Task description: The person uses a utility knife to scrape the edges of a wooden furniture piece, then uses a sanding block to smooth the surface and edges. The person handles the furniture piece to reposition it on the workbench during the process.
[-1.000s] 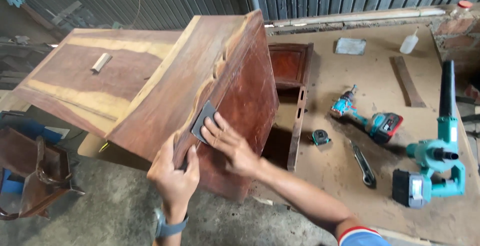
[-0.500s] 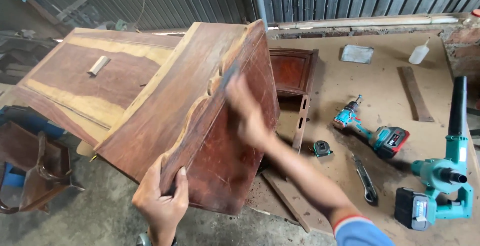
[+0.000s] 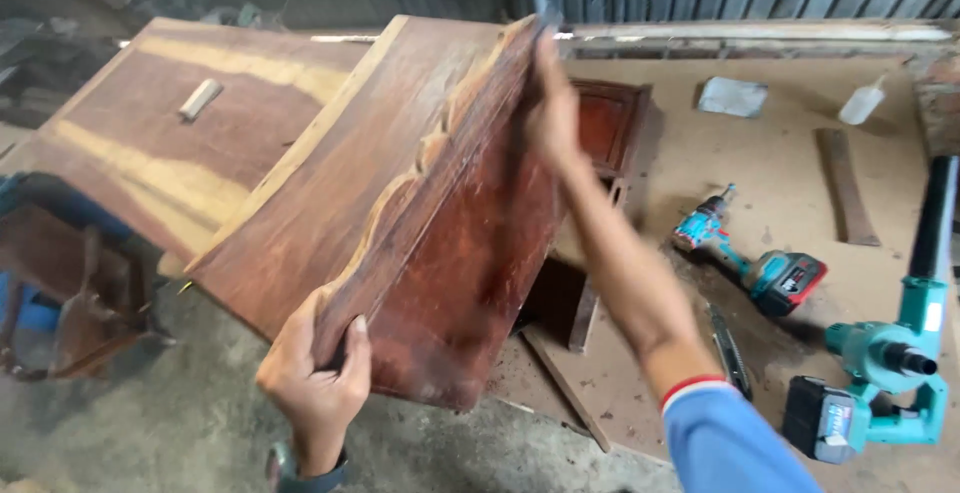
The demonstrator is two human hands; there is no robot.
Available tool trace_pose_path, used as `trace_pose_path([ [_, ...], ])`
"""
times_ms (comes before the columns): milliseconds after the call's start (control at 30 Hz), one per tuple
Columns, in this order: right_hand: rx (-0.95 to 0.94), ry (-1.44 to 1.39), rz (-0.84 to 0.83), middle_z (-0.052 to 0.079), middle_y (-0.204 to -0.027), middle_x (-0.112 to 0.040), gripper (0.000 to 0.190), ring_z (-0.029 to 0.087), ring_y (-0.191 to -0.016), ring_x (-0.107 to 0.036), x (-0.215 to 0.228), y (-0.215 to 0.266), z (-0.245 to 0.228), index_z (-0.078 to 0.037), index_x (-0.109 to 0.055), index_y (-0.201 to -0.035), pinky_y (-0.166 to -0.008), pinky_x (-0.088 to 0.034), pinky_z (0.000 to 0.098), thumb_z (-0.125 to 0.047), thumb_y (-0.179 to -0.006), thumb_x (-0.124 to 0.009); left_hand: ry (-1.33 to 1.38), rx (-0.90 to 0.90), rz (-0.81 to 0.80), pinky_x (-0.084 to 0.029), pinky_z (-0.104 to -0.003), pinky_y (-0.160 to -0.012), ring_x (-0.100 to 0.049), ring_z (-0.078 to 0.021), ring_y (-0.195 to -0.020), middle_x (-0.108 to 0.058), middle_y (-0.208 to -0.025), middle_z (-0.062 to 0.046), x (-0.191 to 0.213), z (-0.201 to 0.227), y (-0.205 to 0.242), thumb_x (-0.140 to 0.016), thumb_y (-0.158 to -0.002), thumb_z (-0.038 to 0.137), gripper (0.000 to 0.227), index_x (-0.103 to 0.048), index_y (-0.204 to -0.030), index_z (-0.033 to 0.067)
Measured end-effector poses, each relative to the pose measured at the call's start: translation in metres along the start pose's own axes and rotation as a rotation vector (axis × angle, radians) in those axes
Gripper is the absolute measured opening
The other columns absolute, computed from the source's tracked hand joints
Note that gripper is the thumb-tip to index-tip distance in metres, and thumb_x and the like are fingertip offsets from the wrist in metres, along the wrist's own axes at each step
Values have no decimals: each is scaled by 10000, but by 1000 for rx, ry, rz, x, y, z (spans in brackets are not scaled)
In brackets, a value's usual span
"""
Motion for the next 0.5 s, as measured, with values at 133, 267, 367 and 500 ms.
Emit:
trace_pose_path([
  [133, -33, 358, -11, 131, -1643, -310, 647, 272, -1487, -363, -42, 19, -42, -122, -230, -1603, -1217, -277, 361, -259, -1015, -460, 88, 38, 9, -569, -323, -832, -726, -230, -926, -752, -1093, -86, 3, 6, -6, -751, -873, 71, 338, -709, -1201, 1],
  [267, 275, 710, -412, 199, -1705, -175, 1106, 382, -1618, -122, -54, 134, -27, -31, -213, -1627, -1363, -101, 505, 248, -560, -299, 99, 52, 40, -574, -328, -872, -732, -239, -959, -756, -1104, -103, 1, 5, -3, -772, -856, 49, 351, -715, -1199, 1],
  [367, -235, -151, -11, 122, -1702, -78, 682, 226, -1593, -87, -40, 42, -21, -18, -147, -1596, -1309, -79, 382, -433, -1077, -302, 60, 66, 56, -572, -353, -865, -734, -269, -952, -756, -1101, -140, 0, 3, -1, -791, -850, 56, 368, -722, -1203, -20],
  [500, 88, 803, -67, 133, -1682, -225, 876, 345, -1577, -211, -15, -4, -16, -271, -217, -1622, -1296, -166, 389, 178, -893, -403, 34, 46, 47, -565, -351, -837, -725, -263, -909, -754, -1070, -138, 2, 8, -6, -789, -865, 63, 359, -722, -1206, -24],
])
Point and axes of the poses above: each hand's wrist, its own y-axis away from the middle knuckle, its own x-axis out of the back of the hand, z = x × y, the point moved 6 cm from there along -y, towards the middle knuckle
